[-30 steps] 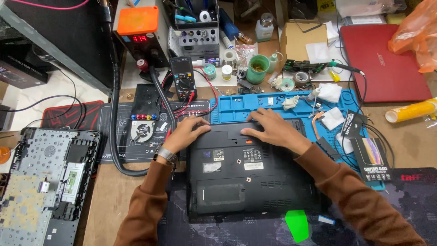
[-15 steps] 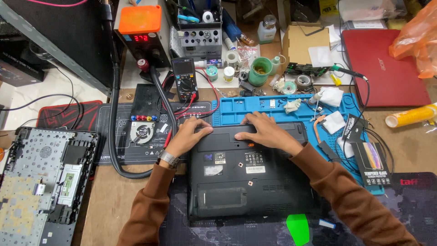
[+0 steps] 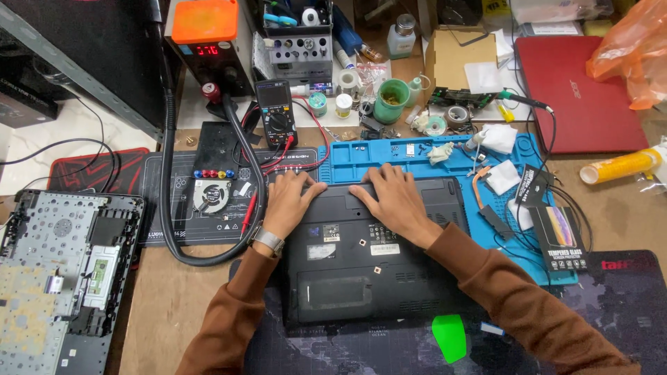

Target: Repairing a laptop by removing screws from the back panel and prying the case open for inspection.

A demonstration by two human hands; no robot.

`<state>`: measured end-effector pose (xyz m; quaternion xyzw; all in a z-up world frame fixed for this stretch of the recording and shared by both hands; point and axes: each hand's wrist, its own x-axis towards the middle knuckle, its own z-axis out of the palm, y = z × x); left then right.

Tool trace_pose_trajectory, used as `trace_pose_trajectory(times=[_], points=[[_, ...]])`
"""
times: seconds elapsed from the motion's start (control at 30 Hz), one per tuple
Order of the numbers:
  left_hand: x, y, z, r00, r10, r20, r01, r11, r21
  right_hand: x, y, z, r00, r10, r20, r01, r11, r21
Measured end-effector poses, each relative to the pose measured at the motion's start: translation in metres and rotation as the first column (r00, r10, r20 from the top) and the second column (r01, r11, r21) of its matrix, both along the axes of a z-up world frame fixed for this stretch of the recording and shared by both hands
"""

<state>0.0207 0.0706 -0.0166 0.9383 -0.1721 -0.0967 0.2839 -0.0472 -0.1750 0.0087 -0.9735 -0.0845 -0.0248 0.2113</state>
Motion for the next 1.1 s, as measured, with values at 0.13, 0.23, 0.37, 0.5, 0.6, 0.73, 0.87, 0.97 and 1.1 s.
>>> trace_pose_trajectory(times=[0.13,0.23,0.37,0.5,0.6,0.73,0.87,0.97,1.1], points=[[-0.008,-0.011,-0.008,0.992,-0.021,0.122,0.006,0.992,0.125,-0.014,0.012,-0.008,0.981,0.003,0.196,0.015,0.996,-0.089],[-0.014,-0.028,-0.013,0.98,-0.055,0.193,0.023,0.987,0.162,-0.039,0.023,-0.001,0.959,0.079,0.273,-0.018,0.976,-0.218],[-0.018,-0.049,-0.024,0.9,-0.246,0.361,0.188,0.964,0.189,-0.09,0.039,0.023,0.988,0.117,0.104,-0.111,0.992,-0.058],[-0.014,-0.068,-0.018,0.88,-0.253,0.401,0.176,0.96,0.217,-0.157,0.045,0.057,0.95,0.302,-0.08,-0.233,0.855,0.462],[-0.006,-0.074,-0.019,0.923,-0.273,0.272,0.244,0.96,0.137,-0.197,0.047,0.074,0.901,0.357,-0.247,-0.016,0.595,0.803],[-0.003,-0.086,-0.014,0.925,-0.296,0.236,0.291,0.955,0.057,-0.216,0.037,0.045,0.569,0.527,-0.631,0.538,0.341,0.771],[-0.002,-0.095,-0.013,0.941,-0.279,0.189,0.276,0.96,0.045,-0.214,0.035,0.05,0.329,0.558,-0.762,0.919,-0.004,0.394],[-0.004,-0.093,-0.011,0.947,-0.268,0.179,0.265,0.963,0.04,-0.215,0.038,0.045,0.379,0.554,-0.741,0.921,-0.151,0.358],[-0.009,-0.092,-0.002,0.955,-0.252,0.159,0.243,0.967,0.075,-0.225,0.037,0.025,0.461,0.631,-0.624,0.873,-0.199,0.444]])
